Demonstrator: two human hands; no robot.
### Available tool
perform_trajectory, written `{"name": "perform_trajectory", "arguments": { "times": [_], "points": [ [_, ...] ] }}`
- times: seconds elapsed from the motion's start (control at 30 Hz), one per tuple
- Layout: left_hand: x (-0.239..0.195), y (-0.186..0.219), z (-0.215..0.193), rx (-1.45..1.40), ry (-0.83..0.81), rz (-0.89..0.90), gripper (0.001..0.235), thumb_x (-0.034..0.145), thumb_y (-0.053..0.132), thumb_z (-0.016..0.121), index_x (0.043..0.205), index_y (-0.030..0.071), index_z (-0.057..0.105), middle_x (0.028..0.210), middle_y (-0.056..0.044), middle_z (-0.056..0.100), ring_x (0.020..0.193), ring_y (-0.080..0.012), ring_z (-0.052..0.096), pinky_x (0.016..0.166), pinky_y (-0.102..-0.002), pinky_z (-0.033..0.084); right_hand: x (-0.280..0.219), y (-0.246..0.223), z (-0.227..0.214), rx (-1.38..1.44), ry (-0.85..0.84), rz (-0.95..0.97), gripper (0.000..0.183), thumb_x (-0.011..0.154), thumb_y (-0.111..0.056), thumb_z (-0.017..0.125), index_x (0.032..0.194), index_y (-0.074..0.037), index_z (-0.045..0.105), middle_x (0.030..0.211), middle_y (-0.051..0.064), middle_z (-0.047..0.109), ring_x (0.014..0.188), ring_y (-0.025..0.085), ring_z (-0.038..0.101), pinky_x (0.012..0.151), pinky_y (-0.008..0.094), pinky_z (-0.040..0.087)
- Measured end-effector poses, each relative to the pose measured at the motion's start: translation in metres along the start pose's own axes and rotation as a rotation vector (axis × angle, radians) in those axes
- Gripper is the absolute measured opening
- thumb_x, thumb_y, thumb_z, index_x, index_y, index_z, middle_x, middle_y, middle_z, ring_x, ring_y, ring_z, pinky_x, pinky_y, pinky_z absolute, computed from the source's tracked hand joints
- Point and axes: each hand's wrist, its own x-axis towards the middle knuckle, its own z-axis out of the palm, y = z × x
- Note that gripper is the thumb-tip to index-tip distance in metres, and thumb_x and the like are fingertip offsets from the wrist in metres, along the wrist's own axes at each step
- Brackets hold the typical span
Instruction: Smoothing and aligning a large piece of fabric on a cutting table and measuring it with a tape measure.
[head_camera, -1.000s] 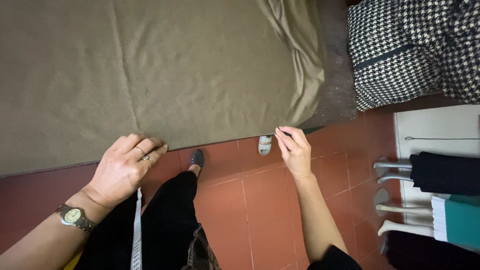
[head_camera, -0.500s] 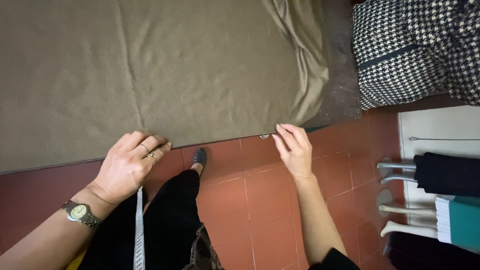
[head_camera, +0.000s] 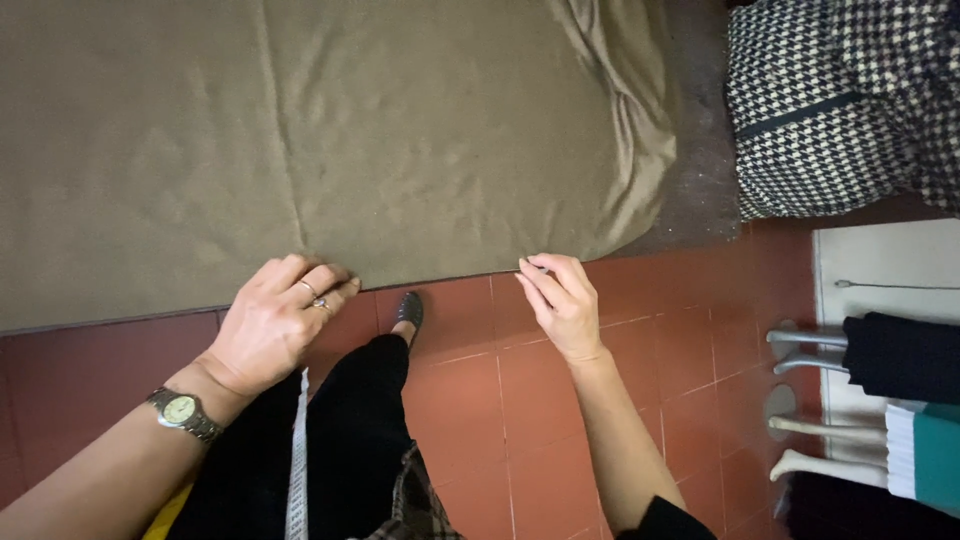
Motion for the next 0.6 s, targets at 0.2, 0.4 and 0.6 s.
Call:
{"name": "perform_trajectory", "arguments": {
  "times": [0.2, 0.4, 0.6],
  "points": [
    [0.003, 0.0, -0.003, -0.002, -0.022, -0.002, 0.014, 0.093, 0.005, 0.051, 0.096, 0.008, 0.064, 0.097, -0.005, 0.06, 0.09, -0.0258, 0.055, 0.075, -0.033, 0.043, 0.034, -0.052, 0.019, 0.105, 0.044, -0.025, 0.022, 0.083, -0.006, 0.074, 0.105, -0.004, 0.072, 0.098, 0.011, 0.067, 0.086, 0.03, 0.065, 0.076, 0.04, 0.057],
    [0.004, 0.002, -0.006, 0.019, -0.043, -0.011, 0.013, 0.093, 0.007, 0.051, 0.096, 0.01, 0.063, 0.098, -0.004, 0.059, 0.09, -0.0234, 0.053, 0.076, -0.031, 0.043, 0.024, -0.057, 0.049, 0.184, 0.023, -0.105, 0.018, 0.083, -0.004, 0.072, 0.101, -0.005, 0.074, 0.096, 0.01, 0.068, 0.083, 0.029, 0.065, 0.075, 0.04, 0.056],
    [0.005, 0.004, -0.007, 0.012, -0.048, -0.002, 0.012, 0.094, 0.011, 0.051, 0.096, 0.011, 0.062, 0.097, -0.004, 0.058, 0.091, -0.0235, 0.052, 0.075, -0.032, 0.041, 0.023, -0.057, 0.05, 0.188, 0.006, -0.068, 0.016, 0.085, 0.001, 0.069, 0.099, -0.004, 0.074, 0.094, 0.01, 0.066, 0.08, 0.029, 0.064, 0.072, 0.041, 0.057]
  ]
}}
